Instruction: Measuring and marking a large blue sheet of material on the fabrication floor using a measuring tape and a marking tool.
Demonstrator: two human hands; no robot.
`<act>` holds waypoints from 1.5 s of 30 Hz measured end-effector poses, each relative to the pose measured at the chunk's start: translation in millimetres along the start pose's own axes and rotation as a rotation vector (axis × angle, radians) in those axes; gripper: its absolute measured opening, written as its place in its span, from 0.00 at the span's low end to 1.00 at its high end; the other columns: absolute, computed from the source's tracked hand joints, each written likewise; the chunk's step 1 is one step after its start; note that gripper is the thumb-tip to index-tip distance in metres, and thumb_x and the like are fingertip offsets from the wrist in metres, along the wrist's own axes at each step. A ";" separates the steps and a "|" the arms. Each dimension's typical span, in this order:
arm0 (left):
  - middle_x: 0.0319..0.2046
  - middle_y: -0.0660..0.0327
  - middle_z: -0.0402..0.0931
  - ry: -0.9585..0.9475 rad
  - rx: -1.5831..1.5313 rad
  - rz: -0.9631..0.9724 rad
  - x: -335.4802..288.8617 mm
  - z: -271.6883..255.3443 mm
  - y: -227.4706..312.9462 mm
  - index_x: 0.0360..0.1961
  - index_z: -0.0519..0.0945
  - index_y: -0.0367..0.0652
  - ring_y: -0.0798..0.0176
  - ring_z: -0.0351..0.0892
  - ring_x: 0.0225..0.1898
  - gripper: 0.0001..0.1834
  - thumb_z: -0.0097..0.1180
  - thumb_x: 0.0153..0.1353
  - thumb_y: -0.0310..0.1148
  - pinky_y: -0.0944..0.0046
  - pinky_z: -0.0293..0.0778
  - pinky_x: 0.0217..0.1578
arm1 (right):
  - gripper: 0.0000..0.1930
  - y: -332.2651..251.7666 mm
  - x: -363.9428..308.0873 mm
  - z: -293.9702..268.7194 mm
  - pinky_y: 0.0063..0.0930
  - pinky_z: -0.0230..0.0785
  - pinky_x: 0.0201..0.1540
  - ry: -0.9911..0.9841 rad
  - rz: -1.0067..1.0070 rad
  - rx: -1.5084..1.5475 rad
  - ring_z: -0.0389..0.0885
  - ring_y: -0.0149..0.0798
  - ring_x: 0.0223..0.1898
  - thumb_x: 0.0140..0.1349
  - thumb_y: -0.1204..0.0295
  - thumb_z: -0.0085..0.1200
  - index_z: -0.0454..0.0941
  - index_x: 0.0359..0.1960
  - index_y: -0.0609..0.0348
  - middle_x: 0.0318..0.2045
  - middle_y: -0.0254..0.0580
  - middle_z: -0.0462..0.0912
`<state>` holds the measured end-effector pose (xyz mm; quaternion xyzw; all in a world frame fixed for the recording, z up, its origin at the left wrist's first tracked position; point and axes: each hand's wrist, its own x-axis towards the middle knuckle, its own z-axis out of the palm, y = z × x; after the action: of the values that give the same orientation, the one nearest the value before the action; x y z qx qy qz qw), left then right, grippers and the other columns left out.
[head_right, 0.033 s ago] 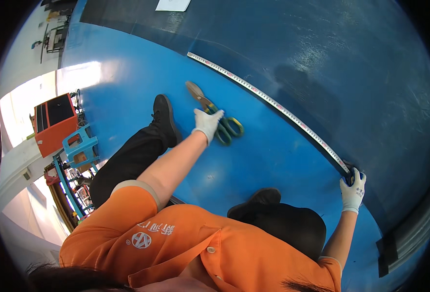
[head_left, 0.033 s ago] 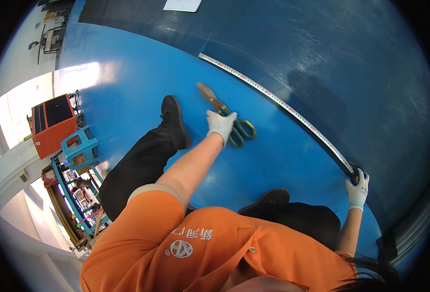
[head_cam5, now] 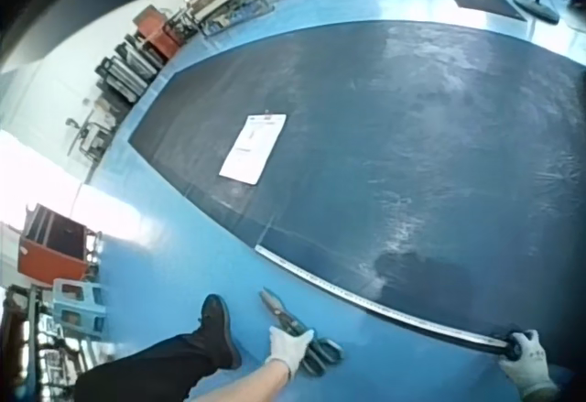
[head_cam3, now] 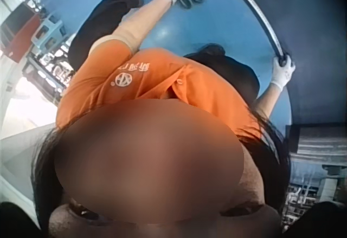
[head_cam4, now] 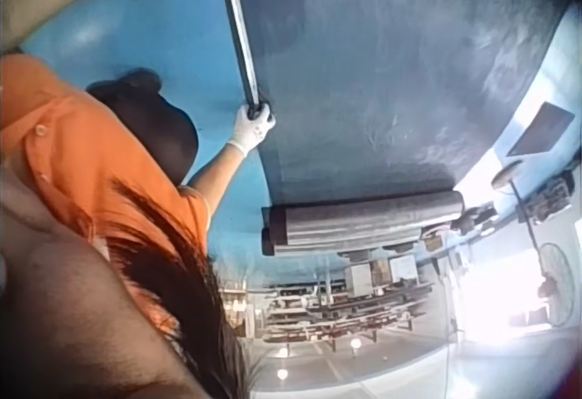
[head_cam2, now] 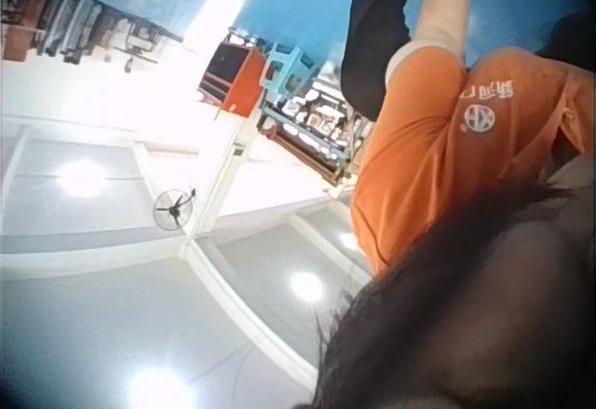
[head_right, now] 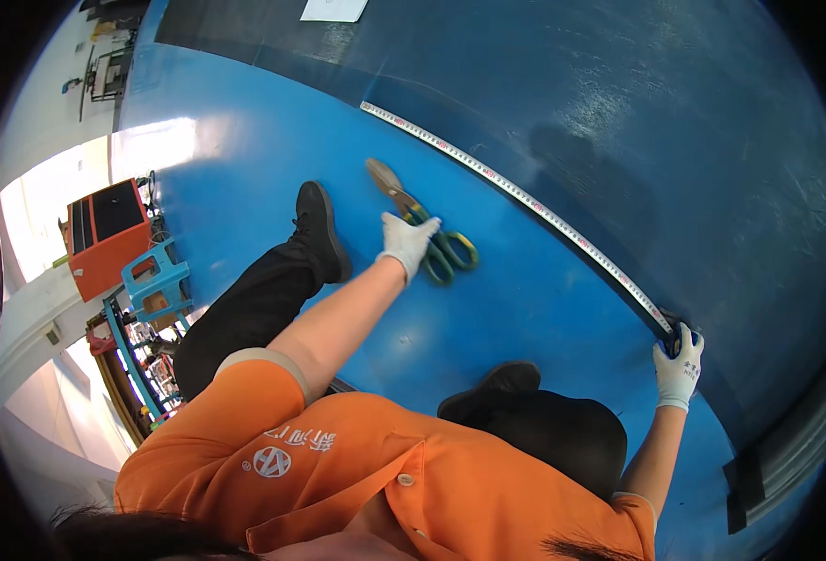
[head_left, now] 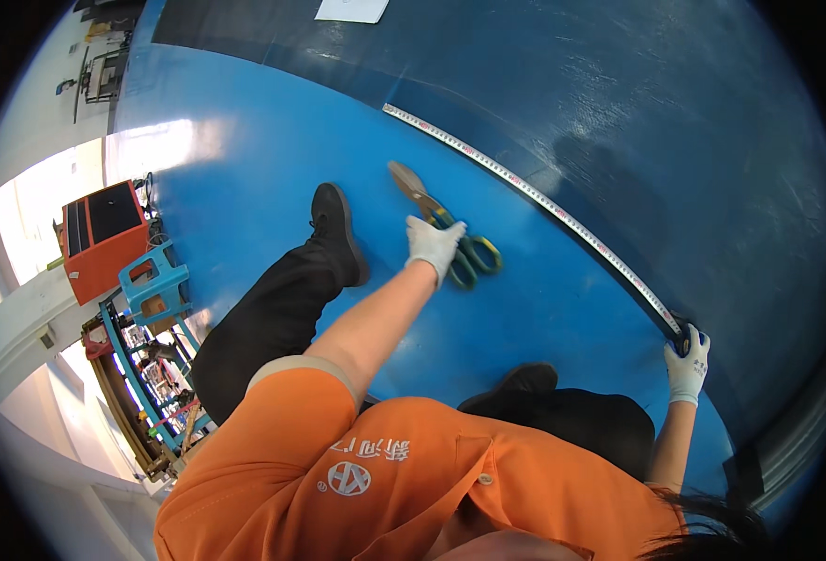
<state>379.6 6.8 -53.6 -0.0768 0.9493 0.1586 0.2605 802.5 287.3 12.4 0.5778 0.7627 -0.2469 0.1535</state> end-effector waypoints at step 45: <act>0.45 0.48 0.78 -0.650 0.422 -0.146 -14.5 4.4 96.8 0.55 0.59 0.33 0.54 0.83 0.41 0.50 0.74 0.45 0.54 0.56 0.77 0.47 | 0.32 -92.6 53.3 -67.6 0.40 0.63 0.63 0.258 -0.260 -0.286 0.69 0.50 0.63 0.54 0.60 0.63 0.71 0.63 0.47 0.62 0.47 0.70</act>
<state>371.9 100.1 -24.4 -0.0346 0.8210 -0.0427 0.5683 702.1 348.2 59.3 0.4737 0.8712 -0.0783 0.1020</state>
